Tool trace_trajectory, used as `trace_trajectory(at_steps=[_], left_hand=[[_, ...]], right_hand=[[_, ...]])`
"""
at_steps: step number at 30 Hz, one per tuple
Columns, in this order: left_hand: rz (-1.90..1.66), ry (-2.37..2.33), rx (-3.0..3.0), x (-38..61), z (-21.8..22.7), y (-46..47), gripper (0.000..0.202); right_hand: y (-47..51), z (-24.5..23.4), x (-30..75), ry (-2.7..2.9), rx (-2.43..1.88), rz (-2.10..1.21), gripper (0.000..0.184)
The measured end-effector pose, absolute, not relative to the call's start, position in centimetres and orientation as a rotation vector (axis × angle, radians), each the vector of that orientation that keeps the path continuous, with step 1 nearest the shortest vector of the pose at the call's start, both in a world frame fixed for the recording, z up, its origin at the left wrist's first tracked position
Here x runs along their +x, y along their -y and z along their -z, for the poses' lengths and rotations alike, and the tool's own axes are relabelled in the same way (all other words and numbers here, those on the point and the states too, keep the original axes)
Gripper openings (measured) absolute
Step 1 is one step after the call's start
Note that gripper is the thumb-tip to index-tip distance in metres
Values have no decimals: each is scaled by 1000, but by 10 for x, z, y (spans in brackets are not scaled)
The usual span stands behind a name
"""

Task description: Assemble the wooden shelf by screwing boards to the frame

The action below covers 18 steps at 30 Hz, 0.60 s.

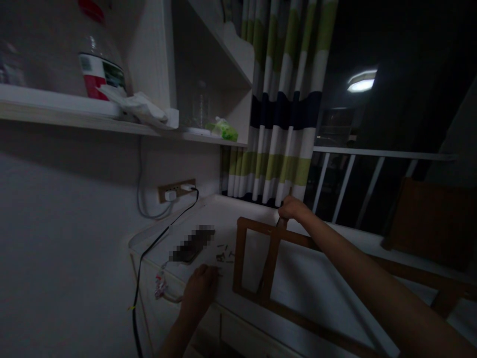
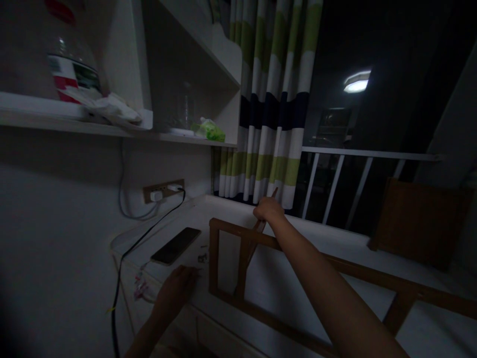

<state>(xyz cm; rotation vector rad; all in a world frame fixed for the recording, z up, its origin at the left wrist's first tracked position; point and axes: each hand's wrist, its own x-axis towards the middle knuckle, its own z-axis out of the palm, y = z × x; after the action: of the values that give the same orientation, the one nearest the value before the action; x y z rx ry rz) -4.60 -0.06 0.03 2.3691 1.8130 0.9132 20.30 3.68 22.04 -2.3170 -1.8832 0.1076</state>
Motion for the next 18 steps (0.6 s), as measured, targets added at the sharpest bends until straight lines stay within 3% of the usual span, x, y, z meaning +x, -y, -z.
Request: trace_trajectory(at_steps=[5,10,14,18], left_hand=[[-1500,-1663,2383,-34,-31,13,19],[-1875,-1417,2572,4,-117,38,21],[-1293,-1126,3044,35,-171,35,24],[-1001,-1056,3249,46,-185,19,40]], right_hand=[[-29,-225,204,1821,-2334,-34,30],[-30,-226,206,1770,-2373,17,37],[-29,-225,207,1783,-2416,13,41],[-30,-225,208,1850,-2467,3,42]])
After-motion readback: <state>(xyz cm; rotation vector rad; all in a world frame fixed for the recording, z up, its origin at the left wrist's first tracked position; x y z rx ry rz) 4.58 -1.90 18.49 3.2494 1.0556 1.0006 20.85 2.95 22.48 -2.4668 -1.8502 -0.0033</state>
